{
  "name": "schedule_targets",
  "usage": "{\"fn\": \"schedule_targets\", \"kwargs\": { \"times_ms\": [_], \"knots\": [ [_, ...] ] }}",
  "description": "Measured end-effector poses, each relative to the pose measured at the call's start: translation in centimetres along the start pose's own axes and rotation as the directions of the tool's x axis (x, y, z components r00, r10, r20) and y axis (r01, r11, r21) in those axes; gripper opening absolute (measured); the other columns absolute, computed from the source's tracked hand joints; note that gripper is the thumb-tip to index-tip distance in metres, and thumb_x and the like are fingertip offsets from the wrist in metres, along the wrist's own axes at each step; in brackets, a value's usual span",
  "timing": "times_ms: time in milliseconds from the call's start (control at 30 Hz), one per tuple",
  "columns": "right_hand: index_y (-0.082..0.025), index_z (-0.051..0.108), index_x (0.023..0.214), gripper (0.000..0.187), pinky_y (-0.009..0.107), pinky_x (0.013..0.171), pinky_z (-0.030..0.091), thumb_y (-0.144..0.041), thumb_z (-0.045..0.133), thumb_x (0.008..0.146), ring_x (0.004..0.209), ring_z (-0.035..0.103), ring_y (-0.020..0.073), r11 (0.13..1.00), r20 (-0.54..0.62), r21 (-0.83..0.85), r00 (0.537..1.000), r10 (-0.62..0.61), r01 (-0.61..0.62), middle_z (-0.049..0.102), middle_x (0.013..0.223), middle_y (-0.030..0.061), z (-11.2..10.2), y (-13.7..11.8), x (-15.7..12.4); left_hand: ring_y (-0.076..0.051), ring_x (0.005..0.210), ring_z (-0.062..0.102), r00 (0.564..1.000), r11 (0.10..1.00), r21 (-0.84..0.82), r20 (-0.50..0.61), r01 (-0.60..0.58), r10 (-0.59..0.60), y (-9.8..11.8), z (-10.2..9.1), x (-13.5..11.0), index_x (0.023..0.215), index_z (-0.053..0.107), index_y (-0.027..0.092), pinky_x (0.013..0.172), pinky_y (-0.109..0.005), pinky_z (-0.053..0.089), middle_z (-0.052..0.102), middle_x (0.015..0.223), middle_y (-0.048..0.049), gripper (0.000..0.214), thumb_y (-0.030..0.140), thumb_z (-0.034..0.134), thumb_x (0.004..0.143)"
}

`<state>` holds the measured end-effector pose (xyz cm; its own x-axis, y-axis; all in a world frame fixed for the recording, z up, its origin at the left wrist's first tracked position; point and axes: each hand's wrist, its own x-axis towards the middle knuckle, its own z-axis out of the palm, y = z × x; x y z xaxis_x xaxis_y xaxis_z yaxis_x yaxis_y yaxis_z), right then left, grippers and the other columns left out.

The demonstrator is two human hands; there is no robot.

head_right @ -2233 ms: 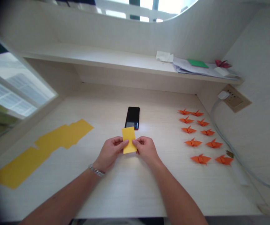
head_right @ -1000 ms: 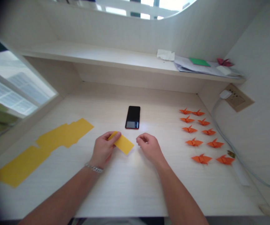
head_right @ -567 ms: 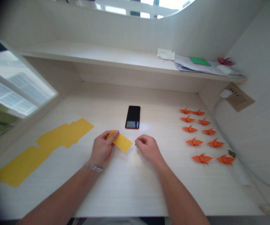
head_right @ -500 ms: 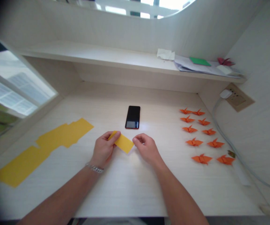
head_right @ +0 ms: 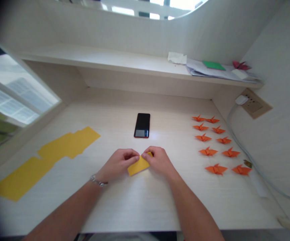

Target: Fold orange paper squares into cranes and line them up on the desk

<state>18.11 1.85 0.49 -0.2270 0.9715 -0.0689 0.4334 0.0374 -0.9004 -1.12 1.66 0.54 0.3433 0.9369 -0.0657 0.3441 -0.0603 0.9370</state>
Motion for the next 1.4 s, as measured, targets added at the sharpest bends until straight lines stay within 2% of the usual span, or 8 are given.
{"fn": "schedule_targets", "kwargs": {
  "times_ms": [200, 400, 700, 833, 967, 1100, 1267, 1400],
  "knots": [
    [-0.016, 0.066, 0.073, 0.018, 0.023, 0.053, 0.037, -0.033, 0.063, 0.073, 0.058, 0.052, 0.0132, 0.972, -0.041, 0.203, 0.991, 0.126, -0.116, 0.061, 0.065, 0.0004, -1.9, 1.1, 0.5, -0.016, 0.060, 0.060, 0.996, 0.995, -0.056, 0.019, 0.087, -0.086, -0.8, -1.6, 0.3, 0.073, 0.070, 0.017, 0.057, -0.024, 0.044, 0.067, 0.063, -0.0020, 0.013, 0.024, 0.059, 0.072],
    [-0.014, 0.067, 0.076, 0.020, 0.022, 0.052, 0.037, -0.033, 0.062, 0.074, 0.057, 0.052, 0.0125, 0.979, -0.037, 0.181, 0.994, 0.106, -0.098, 0.062, 0.066, 0.0010, -1.4, 1.2, 0.5, -0.016, 0.068, 0.062, 0.994, 0.981, -0.183, -0.071, 0.072, -0.087, -0.4, -1.2, 0.4, 0.084, 0.068, 0.015, 0.064, -0.026, 0.048, 0.068, 0.073, -0.0038, 0.020, 0.032, 0.059, 0.077],
    [-0.017, 0.071, 0.078, 0.016, 0.023, 0.061, 0.042, -0.019, 0.055, 0.074, 0.068, 0.060, 0.0143, 0.986, 0.177, -0.139, 0.982, -0.065, 0.091, 0.070, 0.074, 0.0021, -0.4, -0.7, -0.5, -0.015, 0.068, 0.060, 0.991, 0.970, 0.223, 0.107, -0.101, 0.078, 0.7, 0.3, -0.5, 0.082, 0.070, 0.017, 0.062, -0.023, 0.043, 0.070, 0.077, -0.0037, 0.022, 0.029, 0.051, 0.083],
    [-0.016, 0.069, 0.072, 0.016, 0.023, 0.057, 0.040, -0.015, 0.053, 0.070, 0.061, 0.057, 0.0130, 0.980, 0.151, -0.188, 0.988, -0.027, 0.056, 0.067, 0.067, 0.0012, -1.4, -0.3, -0.4, -0.015, 0.070, 0.061, 0.992, 0.957, 0.263, 0.080, -0.119, 0.102, 0.9, -0.2, -0.5, 0.081, 0.069, 0.018, 0.065, -0.024, 0.043, 0.070, 0.078, -0.0030, 0.020, 0.027, 0.051, 0.083],
    [-0.015, 0.067, 0.070, 0.010, 0.023, 0.054, 0.041, -0.019, 0.057, 0.069, 0.057, 0.055, 0.0124, 0.995, 0.117, 0.023, 0.989, 0.095, -0.099, 0.064, 0.062, 0.0011, -3.3, 1.3, 0.3, -0.017, 0.072, 0.061, 0.999, 0.985, 0.174, -0.044, -0.008, 0.016, -0.1, -1.3, 0.0, 0.079, 0.068, 0.017, 0.064, -0.024, 0.044, 0.069, 0.078, -0.0037, 0.021, 0.033, 0.054, 0.082],
    [-0.015, 0.065, 0.075, 0.016, 0.024, 0.055, 0.046, -0.031, 0.064, 0.072, 0.057, 0.056, 0.0120, 0.917, -0.016, 0.355, 0.980, 0.200, -0.181, 0.066, 0.067, 0.0031, -3.5, 1.8, 0.8, -0.018, 0.070, 0.062, 0.985, 0.995, -0.037, -0.144, 0.094, -0.098, -1.4, -1.8, 0.5, 0.082, 0.067, 0.016, 0.060, -0.025, 0.046, 0.069, 0.076, -0.0047, 0.026, 0.040, 0.058, 0.079],
    [-0.014, 0.065, 0.084, 0.041, 0.024, 0.052, 0.048, -0.055, 0.061, 0.076, 0.056, 0.060, 0.0128, 0.791, 0.107, 0.555, 0.965, 0.241, -0.259, 0.069, 0.073, 0.0080, -1.3, 0.8, 0.7, -0.018, 0.072, 0.063, 0.968, 0.978, -0.184, -0.209, 0.101, -0.139, -1.8, -1.3, 0.9, 0.082, 0.068, 0.013, 0.062, -0.025, 0.047, 0.070, 0.079, -0.0064, 0.028, 0.040, 0.064, 0.075],
    [-0.014, 0.065, 0.080, 0.039, 0.023, 0.052, 0.048, -0.053, 0.066, 0.073, 0.054, 0.059, 0.0114, 0.781, 0.121, 0.571, 0.967, 0.223, -0.251, 0.068, 0.071, 0.0066, -0.2, 0.4, 0.6, -0.018, 0.072, 0.063, 0.968, 0.970, -0.221, -0.205, 0.098, -0.144, -1.6, -1.1, 0.9, 0.082, 0.069, 0.014, 0.063, -0.026, 0.048, 0.070, 0.080, -0.0066, 0.027, 0.039, 0.065, 0.074]
  ]
}}
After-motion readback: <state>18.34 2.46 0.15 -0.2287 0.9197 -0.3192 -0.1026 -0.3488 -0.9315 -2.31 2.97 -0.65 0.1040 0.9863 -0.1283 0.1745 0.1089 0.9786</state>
